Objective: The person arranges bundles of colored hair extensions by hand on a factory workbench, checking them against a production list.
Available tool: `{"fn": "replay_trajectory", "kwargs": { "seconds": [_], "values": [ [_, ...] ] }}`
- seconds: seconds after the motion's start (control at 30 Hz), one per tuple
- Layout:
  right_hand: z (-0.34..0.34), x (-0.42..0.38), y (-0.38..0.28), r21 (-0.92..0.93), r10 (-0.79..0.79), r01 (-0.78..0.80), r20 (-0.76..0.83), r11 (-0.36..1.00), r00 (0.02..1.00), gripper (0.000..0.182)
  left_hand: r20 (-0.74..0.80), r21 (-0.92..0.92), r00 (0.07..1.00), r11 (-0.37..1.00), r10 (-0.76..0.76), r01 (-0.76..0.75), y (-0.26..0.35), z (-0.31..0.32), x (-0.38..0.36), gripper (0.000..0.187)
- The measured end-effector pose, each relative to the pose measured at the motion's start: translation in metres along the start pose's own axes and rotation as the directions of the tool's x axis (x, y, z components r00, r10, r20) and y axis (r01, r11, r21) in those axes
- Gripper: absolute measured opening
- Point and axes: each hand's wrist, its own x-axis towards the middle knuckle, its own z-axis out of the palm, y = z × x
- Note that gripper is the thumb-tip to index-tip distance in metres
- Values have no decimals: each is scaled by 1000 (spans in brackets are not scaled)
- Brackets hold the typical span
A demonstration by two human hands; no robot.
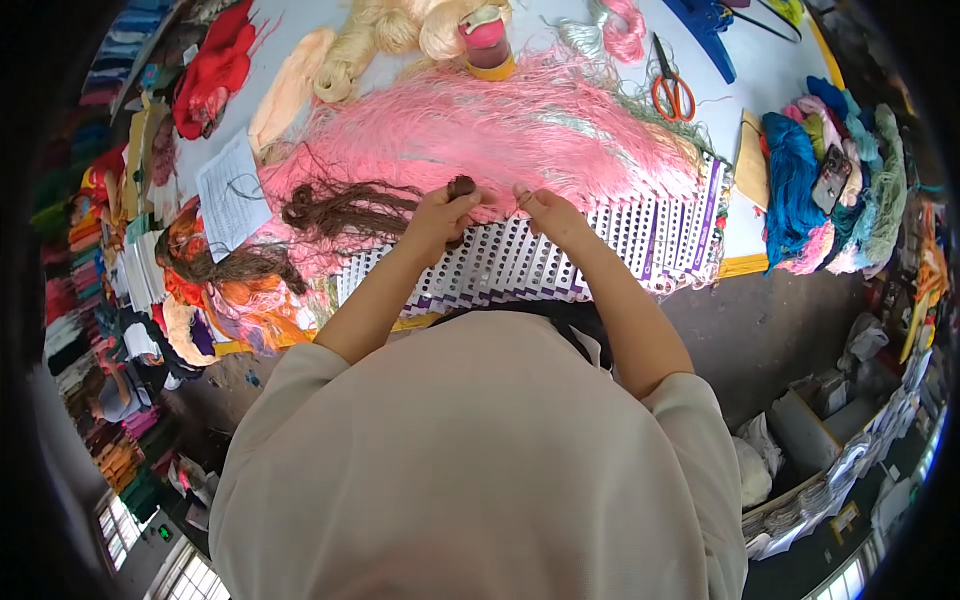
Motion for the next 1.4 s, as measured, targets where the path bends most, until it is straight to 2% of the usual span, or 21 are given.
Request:
{"fn": "replay_trajectory", "kwargs": {
  "seconds": [0.03, 0.13, 0.23, 0.3, 0.4, 0.43, 0.53, 0.6, 0.63, 0.67, 0.7, 0.73, 0.77, 0.8, 0.9, 1.03, 1.13, 1.23, 1.27, 1.37, 1.4],
  "values": [
    [-2, -3, -2, -4, 3, -3, -6, 1000, 1000, 80, 54, -41, 998, 998, 40, -37, 0, 7, 2, 26],
    [-2, -9, -5, 40, 2, -3, 11, 999, 1000, 78, 169, 214, 985, 974, 31, -67, 6, 27, 0, 26],
    [1, -9, -3, 173, -66, 64, 7, 983, 998, 71, 250, 185, 961, 969, 118, -167, -23, 30, 18, 25],
    [1, -13, -8, 203, 10, -1, -40, 979, 999, 61, 214, 179, 963, 963, 163, -203, -38, 30, 30, 27],
    [3, -2, 0, 202, -55, 63, -47, 977, 997, 60, 321, 564, 941, 776, 111, -283, -40, 31, 33, 28],
    [1, 1, 2, 240, -13, 15, -8, 971, 1000, 47, 319, 563, 941, 777, 111, -283, -41, 29, 33, 28],
    [11, 21, 27, 282, -156, 148, 7, 948, 988, 32, 130, 781, 947, 558, 293, -280, -33, 11, 33, 35],
    [19, 41, 60, -164, -243, 243, 17, 956, 970, 35, -69, 781, 928, 599, 366, -178, -32, -27, 35, 33],
    [24, 56, 84, -330, -324, 317, 34, 889, 945, 38, -55, 753, 966, 646, 253, -126, 1, -44, 19, 31],
    [25, 47, 74, -383, -334, 312, 9, 869, 942, 41, -39, 725, 990, 686, 136, -65, 36, -68, 0, 29],
    [26, 45, 72, -374, -340, 312, -9, 873, 940, 40, 82, 606, 926, 719, 369, -340, 4, -132, 25, 23],
    [28, 44, 74, -365, -344, 311, -28, 878, 939, 39, -198, 37, 979, 998, 47, -41, 44, -141, -1, 17],
    [27, 49, 77, -331, -301, 285, 4, 900, 954, 41, -253, -144, 965, 983, 74, -113, 54, -168, -10, 13],
    [26, 50, 76, -330, -308, 291, 3, 898, 952, 41, -307, -174, 940, 962, 150, -211, 59, -190, -15, 16],
    [24, 47, 71, -304, -217, 202, -17, 931, 976, 41, -443, -258, 877, 910, 187, -324, 61, -197, -23, 22],
    [27, 42, 74, -336, -291, 269, -14, 903, 957, 43, -447, -452, 883, 816, 141, -359, 39, -189, -7, 23],
    [28, 42, 74, -419, -353, 321, 0, 849, 936, 44, -405, -392, 884, 829, 233, -398, 54, -188, -13, 22],
    [31, 46, 77, -463, -332, 289, -13, 838, 943, 46, -341, -662, 895, 603, 287, -445, 75, -217, -18, 21],
    [32, 44, 74, -499, -313, 265, -13, 825, 950, 46, -340, -669, 866, 552, 368, -497, 84, -225, -21, 21],
    [37, 31, 63, -575, -350, 247, -74, 780, 934, 37, -466, -293, 800, 788, 377, -542, 101, -225, -36, 27],
    [39, 28, 57, -571, -351, 247, -79, 783, 933, 37, -469, -105, 821, 902, 326, -418, 100, -215, -39, 28]
  ]
}}
